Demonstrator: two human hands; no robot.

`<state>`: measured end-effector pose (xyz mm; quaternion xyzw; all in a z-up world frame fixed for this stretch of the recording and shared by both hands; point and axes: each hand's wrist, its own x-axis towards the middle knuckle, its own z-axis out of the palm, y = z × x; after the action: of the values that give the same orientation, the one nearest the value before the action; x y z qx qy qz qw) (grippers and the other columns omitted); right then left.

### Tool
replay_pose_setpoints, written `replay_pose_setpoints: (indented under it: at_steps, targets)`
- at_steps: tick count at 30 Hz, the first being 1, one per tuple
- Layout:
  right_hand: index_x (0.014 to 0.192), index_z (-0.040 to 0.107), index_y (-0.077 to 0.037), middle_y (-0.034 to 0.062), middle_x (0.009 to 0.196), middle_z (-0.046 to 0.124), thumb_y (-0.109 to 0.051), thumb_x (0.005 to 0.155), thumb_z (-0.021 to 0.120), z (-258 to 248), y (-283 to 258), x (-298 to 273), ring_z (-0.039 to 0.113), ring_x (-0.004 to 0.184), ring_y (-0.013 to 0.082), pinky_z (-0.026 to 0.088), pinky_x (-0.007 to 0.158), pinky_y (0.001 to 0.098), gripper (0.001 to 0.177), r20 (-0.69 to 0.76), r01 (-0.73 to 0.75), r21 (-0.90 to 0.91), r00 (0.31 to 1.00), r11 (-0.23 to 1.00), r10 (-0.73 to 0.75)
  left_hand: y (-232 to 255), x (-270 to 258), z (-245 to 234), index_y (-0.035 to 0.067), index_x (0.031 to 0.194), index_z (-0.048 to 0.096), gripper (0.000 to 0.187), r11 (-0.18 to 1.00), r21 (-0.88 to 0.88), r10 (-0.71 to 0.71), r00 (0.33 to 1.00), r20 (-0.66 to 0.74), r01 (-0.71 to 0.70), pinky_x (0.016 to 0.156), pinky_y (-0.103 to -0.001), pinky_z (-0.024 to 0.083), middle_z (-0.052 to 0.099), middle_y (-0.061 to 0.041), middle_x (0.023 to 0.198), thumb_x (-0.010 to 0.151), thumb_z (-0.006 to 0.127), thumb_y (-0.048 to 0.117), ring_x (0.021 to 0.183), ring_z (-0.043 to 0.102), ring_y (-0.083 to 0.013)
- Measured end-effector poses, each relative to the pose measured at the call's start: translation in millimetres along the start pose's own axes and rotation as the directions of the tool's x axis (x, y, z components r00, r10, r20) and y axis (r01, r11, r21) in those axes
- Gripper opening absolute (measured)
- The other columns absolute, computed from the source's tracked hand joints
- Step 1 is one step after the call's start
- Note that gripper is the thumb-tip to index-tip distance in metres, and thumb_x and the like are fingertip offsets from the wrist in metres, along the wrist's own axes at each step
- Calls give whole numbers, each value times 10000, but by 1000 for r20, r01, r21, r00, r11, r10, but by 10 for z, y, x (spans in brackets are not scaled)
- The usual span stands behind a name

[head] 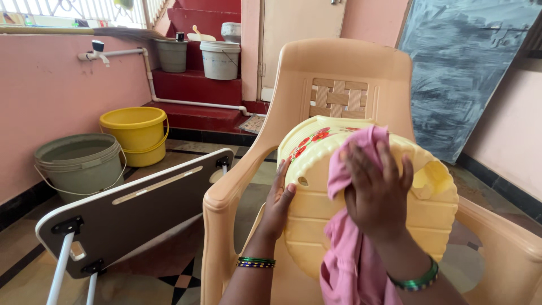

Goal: The person wipes the exterior, rim, and bottom of a plastic bucket with a cloth, turning the bucket over several times while seated.

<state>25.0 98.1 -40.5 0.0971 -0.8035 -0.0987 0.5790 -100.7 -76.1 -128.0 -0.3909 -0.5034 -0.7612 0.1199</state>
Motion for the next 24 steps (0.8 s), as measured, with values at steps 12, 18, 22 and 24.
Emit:
replay_pose_setpoints:
  at_steps: [12,18,22,24]
  targets:
    - [1416,613,-255,93,1585,439,-275,959,601,349,-574,-527,299,1516,312,200,1198,518,457,17,272,204,960,940,-281,-233,21,-31,4,1575,367,741,950,-303,-116,987,-113,77,1142,-373,413,487,-188,1548,988,631,371,1385,506,-235]
    - [1391,598,-154,141,1601,463,-221,981,557,360,139,-415,310,1554,406,250,1257,553,417,82,95,87,991,992,-102,-247,-1,-4,25,1604,299,778,990,-144,-23,997,-77,11,1189,-355,339,423,-153,1605,965,690,232,1455,422,-219]
    - [1458,592,-125,186,1609,436,-196,980,515,136,504,-447,304,1530,416,239,1233,558,489,39,-173,41,984,984,171,-82,-39,16,72,1627,225,815,979,-196,-60,998,-27,54,1204,-336,298,367,-112,1638,950,664,188,1492,375,-198]
    - [1470,587,-127,188,1615,433,-210,995,514,154,484,-468,299,1536,419,236,1242,559,487,20,-167,48,986,985,167,-97,-43,73,50,1611,238,816,988,-151,-51,995,-87,37,1187,-342,317,376,-125,1619,935,682,149,1462,399,-206]
